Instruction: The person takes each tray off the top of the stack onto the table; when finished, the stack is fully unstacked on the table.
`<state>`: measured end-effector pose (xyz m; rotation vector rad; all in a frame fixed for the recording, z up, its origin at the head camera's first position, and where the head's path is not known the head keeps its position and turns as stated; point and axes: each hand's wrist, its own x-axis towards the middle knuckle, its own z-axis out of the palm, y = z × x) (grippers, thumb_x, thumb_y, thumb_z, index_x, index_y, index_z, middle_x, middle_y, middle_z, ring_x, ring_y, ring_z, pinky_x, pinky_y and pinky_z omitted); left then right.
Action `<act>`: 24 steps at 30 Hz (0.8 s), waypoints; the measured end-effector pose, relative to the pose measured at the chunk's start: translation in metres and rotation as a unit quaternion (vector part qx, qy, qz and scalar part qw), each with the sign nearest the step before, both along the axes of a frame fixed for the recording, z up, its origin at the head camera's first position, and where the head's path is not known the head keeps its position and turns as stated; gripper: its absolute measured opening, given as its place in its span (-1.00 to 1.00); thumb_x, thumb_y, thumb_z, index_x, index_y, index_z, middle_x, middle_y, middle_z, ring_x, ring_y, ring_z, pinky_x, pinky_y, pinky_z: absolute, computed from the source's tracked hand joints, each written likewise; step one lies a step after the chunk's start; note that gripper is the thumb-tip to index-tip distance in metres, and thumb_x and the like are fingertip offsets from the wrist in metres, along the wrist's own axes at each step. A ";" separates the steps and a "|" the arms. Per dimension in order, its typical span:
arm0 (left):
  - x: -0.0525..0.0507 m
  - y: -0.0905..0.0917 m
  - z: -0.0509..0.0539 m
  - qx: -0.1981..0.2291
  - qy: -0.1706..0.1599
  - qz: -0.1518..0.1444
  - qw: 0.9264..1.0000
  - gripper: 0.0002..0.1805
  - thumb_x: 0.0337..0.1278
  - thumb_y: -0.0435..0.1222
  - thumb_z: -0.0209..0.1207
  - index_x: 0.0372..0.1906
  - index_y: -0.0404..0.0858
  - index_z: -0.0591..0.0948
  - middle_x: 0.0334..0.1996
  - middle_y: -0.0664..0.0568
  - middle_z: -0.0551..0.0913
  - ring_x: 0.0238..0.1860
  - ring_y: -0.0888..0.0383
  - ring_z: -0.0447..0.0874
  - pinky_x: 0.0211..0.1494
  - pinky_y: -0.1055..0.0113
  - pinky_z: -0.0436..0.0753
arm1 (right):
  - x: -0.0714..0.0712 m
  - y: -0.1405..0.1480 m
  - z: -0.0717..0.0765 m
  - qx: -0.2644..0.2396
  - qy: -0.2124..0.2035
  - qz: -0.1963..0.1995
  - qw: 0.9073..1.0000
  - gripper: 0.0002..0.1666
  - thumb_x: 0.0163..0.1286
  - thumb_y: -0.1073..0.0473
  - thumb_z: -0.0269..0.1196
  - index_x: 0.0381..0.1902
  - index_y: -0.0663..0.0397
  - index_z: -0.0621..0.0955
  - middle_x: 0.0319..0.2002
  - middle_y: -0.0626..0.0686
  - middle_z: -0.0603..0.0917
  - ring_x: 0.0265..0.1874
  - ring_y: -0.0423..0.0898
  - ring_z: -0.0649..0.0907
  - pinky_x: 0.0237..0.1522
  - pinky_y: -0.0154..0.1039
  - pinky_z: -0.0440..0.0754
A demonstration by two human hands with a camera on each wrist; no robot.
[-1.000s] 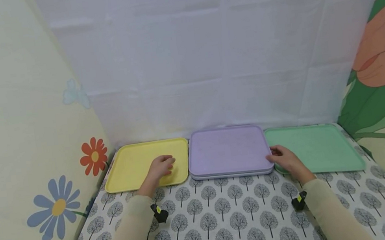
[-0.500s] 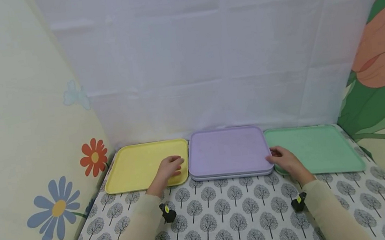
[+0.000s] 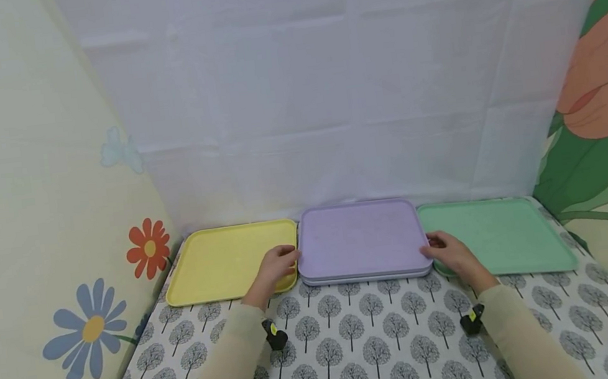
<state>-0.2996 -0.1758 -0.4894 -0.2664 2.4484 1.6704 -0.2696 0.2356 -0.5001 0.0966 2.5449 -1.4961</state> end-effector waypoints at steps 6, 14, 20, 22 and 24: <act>0.002 0.004 0.000 -0.024 -0.006 0.000 1.000 -0.40 0.31 -0.17 0.23 0.34 -0.41 0.46 0.26 -0.30 0.54 0.13 -0.19 0.62 0.20 0.05 0.64 | 0.000 -0.001 0.000 0.000 0.001 -0.004 1.000 -0.20 0.47 -0.03 0.24 0.47 0.30 0.29 0.36 0.36 0.41 0.36 0.30 0.40 0.44 0.22 0.28; 0.000 0.007 -0.003 -0.062 0.002 -0.009 0.998 -0.39 0.22 -0.18 0.30 0.32 -0.33 0.49 0.24 -0.23 0.57 0.21 -0.14 0.58 0.24 0.06 0.63 | 0.000 0.000 0.002 -0.007 0.000 -0.013 1.000 -0.21 0.48 -0.01 0.24 0.47 0.31 0.29 0.34 0.36 0.42 0.34 0.29 0.41 0.44 0.20 0.30; 0.000 0.008 -0.004 -0.088 0.009 -0.012 0.996 -0.39 0.19 -0.15 0.32 0.30 -0.30 0.52 0.24 -0.21 0.58 0.25 -0.15 0.54 0.32 0.00 0.54 | -0.001 -0.001 0.005 0.004 -0.007 -0.014 1.000 -0.21 0.47 -0.03 0.23 0.46 0.31 0.29 0.35 0.36 0.42 0.35 0.30 0.41 0.43 0.21 0.31; 0.000 0.009 -0.004 -0.093 0.008 -0.013 0.996 -0.39 0.18 -0.14 0.31 0.31 -0.30 0.51 0.25 -0.21 0.57 0.27 -0.15 0.52 0.36 -0.02 0.50 | -0.002 -0.002 0.006 0.010 -0.009 -0.017 1.000 -0.21 0.47 -0.03 0.22 0.46 0.31 0.30 0.36 0.36 0.41 0.36 0.30 0.40 0.43 0.21 0.32; 0.000 0.009 -0.003 -0.099 0.011 -0.015 0.995 -0.38 0.18 -0.13 0.31 0.31 -0.30 0.51 0.25 -0.21 0.57 0.28 -0.16 0.50 0.39 -0.04 0.46 | -0.004 -0.004 0.007 0.019 -0.009 -0.022 1.000 -0.23 0.47 -0.03 0.21 0.45 0.32 0.31 0.36 0.37 0.42 0.35 0.30 0.41 0.42 0.21 0.34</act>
